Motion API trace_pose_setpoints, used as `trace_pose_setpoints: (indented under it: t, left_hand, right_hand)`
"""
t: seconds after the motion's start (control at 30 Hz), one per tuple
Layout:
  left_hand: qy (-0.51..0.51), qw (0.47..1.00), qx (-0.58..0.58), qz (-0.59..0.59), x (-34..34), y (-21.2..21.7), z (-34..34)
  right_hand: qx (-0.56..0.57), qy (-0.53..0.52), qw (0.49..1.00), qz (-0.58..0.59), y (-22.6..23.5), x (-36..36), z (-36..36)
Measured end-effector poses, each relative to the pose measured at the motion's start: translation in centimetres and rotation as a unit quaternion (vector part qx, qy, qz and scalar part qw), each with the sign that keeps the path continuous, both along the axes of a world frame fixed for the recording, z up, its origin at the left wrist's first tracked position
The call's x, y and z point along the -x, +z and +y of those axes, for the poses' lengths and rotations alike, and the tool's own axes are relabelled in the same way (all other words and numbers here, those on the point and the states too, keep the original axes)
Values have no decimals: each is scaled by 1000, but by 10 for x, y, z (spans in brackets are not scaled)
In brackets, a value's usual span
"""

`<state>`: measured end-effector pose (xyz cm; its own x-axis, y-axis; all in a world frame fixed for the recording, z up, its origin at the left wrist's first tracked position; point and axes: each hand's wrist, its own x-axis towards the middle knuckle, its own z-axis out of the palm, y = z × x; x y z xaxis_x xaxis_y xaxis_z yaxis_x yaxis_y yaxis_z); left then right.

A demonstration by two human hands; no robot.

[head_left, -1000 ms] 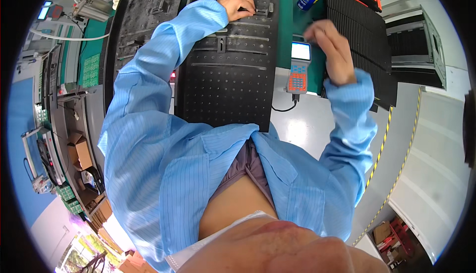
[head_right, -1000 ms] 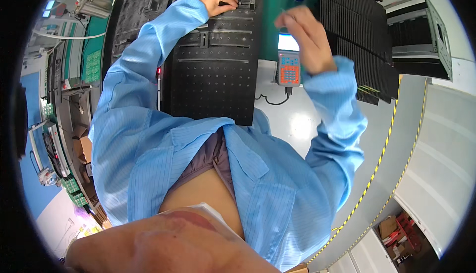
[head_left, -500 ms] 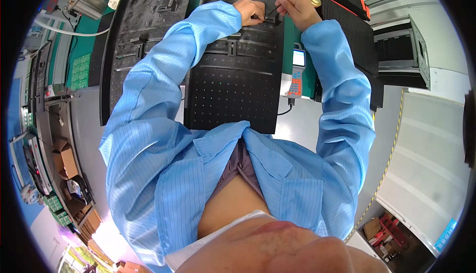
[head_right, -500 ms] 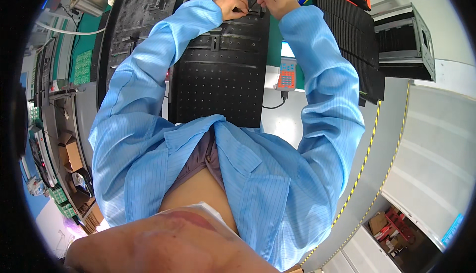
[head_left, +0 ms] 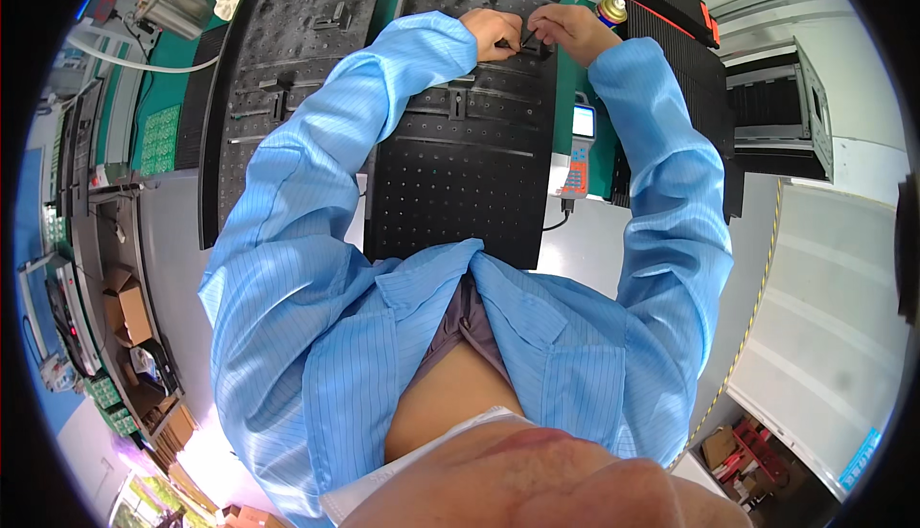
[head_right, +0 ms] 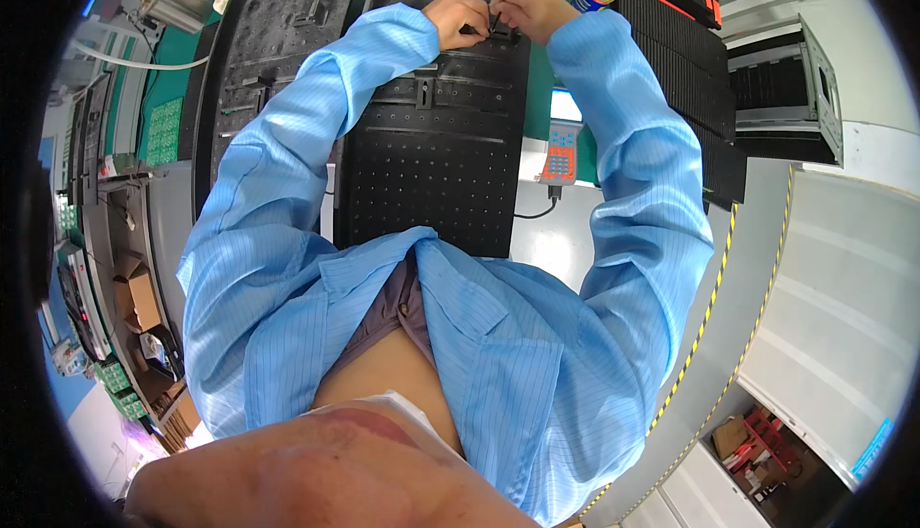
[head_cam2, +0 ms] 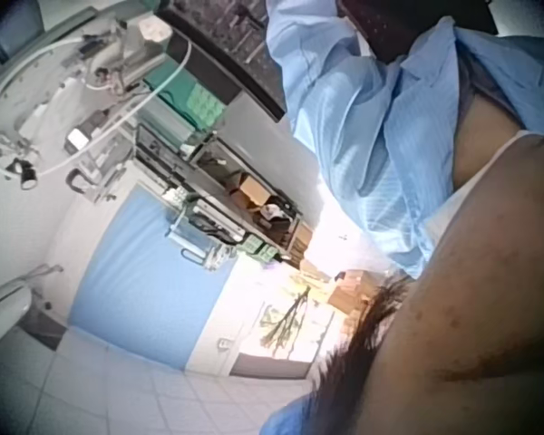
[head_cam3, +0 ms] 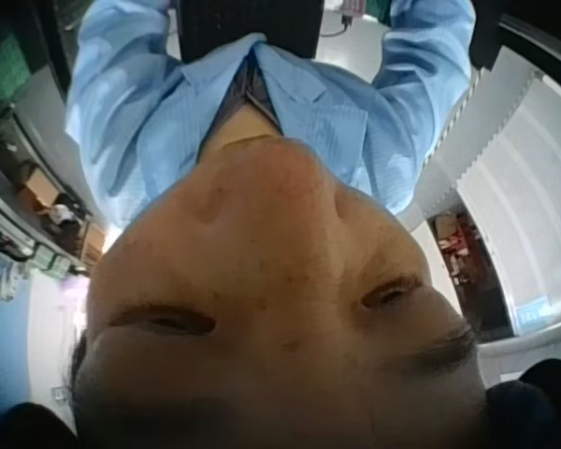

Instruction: Placing printed circuit boards into a testing fixture for inspection and testing.

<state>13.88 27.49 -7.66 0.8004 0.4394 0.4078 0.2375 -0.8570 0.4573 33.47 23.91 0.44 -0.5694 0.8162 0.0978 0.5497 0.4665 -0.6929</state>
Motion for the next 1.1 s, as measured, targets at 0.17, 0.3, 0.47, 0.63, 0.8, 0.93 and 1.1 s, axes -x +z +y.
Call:
trace_pose_setpoints:
  t: [0.17,0.3,0.47,0.63,0.8,0.93,1.1]
  left_hand:
    - [19,1000,0,-11,0,0,-4]
    - [72,997,35,3,1,1,-6]
    - [12,999,23,25,2,5,-3]
    - [8,1000,4,12,-3,4,-3]
    - [18,1000,-4,9,0,4,-3]
    - [26,1000,-1,4,2,6,-5]
    - [4,999,36,3,0,4,-4]
  right_hand:
    - [-10,53,995,-86,17,17,1]
    - [184,-5,983,-7,22,24,-6]
    - [103,-89,987,-89,3,16,10]
    - [-24,-207,975,80,-30,19,18]
    - [-5,-210,976,62,7,29,10]
    - [131,-10,990,59,11,9,20]
    - [149,96,978,107,-1,-9,48]
